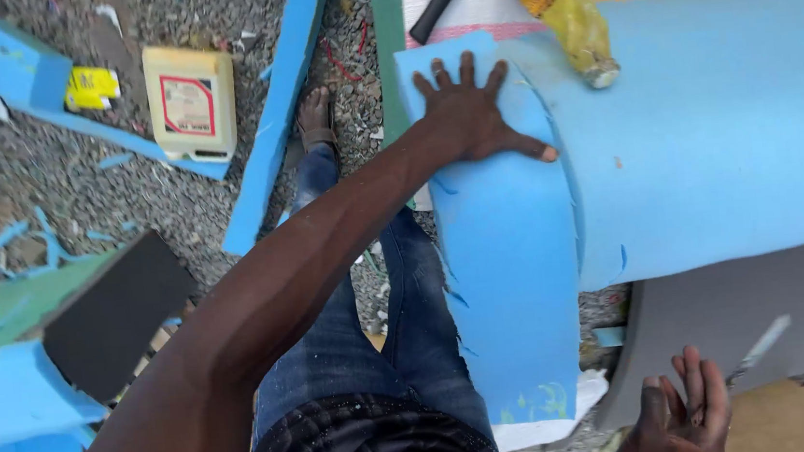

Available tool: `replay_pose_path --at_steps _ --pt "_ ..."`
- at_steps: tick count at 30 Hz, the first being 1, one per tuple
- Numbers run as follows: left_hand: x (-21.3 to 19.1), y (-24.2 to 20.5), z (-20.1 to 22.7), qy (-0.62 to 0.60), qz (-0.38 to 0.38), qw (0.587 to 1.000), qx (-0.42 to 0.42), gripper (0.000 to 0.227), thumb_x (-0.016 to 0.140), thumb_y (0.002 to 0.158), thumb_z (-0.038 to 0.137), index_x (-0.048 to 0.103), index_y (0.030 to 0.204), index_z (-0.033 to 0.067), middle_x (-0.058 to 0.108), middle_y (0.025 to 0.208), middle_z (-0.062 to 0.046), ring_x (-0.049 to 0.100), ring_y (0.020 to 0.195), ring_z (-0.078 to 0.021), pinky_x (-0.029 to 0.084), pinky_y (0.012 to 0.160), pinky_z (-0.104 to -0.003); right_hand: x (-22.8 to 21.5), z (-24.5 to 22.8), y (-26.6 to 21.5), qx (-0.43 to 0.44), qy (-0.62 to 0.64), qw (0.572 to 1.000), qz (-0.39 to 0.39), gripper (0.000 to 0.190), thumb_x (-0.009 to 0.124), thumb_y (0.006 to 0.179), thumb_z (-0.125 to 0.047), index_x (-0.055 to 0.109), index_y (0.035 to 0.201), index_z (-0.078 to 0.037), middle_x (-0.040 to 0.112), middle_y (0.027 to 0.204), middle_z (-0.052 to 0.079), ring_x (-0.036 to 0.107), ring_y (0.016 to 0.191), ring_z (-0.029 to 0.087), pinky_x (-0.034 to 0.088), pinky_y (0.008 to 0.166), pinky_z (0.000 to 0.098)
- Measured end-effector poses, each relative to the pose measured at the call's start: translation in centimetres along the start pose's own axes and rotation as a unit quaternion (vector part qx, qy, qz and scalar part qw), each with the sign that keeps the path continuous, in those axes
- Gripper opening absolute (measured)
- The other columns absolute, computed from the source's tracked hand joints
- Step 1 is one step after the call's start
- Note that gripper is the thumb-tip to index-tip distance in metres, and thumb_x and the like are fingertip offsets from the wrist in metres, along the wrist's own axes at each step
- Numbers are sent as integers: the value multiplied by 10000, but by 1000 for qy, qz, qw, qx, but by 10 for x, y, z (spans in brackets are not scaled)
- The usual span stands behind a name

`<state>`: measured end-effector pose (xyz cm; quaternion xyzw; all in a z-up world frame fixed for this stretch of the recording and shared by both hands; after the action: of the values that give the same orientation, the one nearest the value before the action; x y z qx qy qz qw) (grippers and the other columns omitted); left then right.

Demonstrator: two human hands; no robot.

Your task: Applying adhesive to blue foam components and joining them together to build a structure, using a metal rod for alignment.

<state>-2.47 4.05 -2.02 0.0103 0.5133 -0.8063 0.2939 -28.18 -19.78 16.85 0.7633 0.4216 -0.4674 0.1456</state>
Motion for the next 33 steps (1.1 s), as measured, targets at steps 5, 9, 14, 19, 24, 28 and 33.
replay_pose_path --at_steps 5,9,14,19,24,28,33 --pt "6 11 -18 38 -1 999 19 1529 552 544 1064 9 1687 206 -85 1704 -302 -64 1503 -666 -28 1133 -816 100 -117 0 -233 58 969 -63 515 571 1127 -210 411 1489 120 531 1491 313 498 1457 401 448 1167 481" --pt "2 6 -27 46 0 999 16 1533 550 593 1114 22 1685 176 -41 1702 -325 -12 1498 -682 2 1126 -822 160 -141 2 -340 29 932 -122 446 504 1170 -177 383 1512 84 470 1540 318 437 1500 421 383 1276 501" --pt "10 24 -27 -3 98 992 79 1116 688 747 816 381 1569 126 301 1542 -416 188 1366 -789 81 1018 -931 180 -112 22 -368 -103 917 -114 398 524 1174 -169 452 1549 -58 590 1490 159 524 1387 337 425 1125 490" --pt "8 47 -41 -7 88 988 126 1099 565 683 887 533 1465 116 476 1445 -357 308 1340 -723 170 974 -893 189 -119 15 -371 -106 917 -105 371 506 1171 -198 490 1509 -46 622 1450 167 497 1404 361 381 1163 505" --pt "7 89 -83 -80 75 975 194 1159 468 637 1087 697 1325 183 630 1388 -198 380 1433 -488 181 1139 -731 189 -125 14 -354 -88 924 -113 371 466 1174 -213 473 1511 -58 604 1479 139 469 1433 352 354 1174 498" --pt "26 91 -115 -211 233 924 219 769 711 756 875 742 1260 294 680 1312 -96 460 1404 -298 146 1203 -620 194 -126 16 -336 -63 933 -112 357 479 1159 -187 491 1483 -40 633 1440 157 495 1419 357 337 1198 508" --pt "29 90 -106 -249 251 918 180 834 725 719 887 692 1309 298 437 1584 -172 313 1518 -369 159 1255 -591 196 -119 25 -315 -57 942 -103 363 469 1147 -197 498 1471 -36 623 1447 163 460 1443 357 279 1235 482"
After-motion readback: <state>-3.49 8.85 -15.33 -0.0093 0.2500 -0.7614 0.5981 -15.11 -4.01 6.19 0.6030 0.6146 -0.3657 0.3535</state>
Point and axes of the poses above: each hand's wrist, its own y-axis towards the middle knuckle, its own x-axis out of the palm, z = x × y, the point moved 2 cm from there along y, towards the middle knuckle
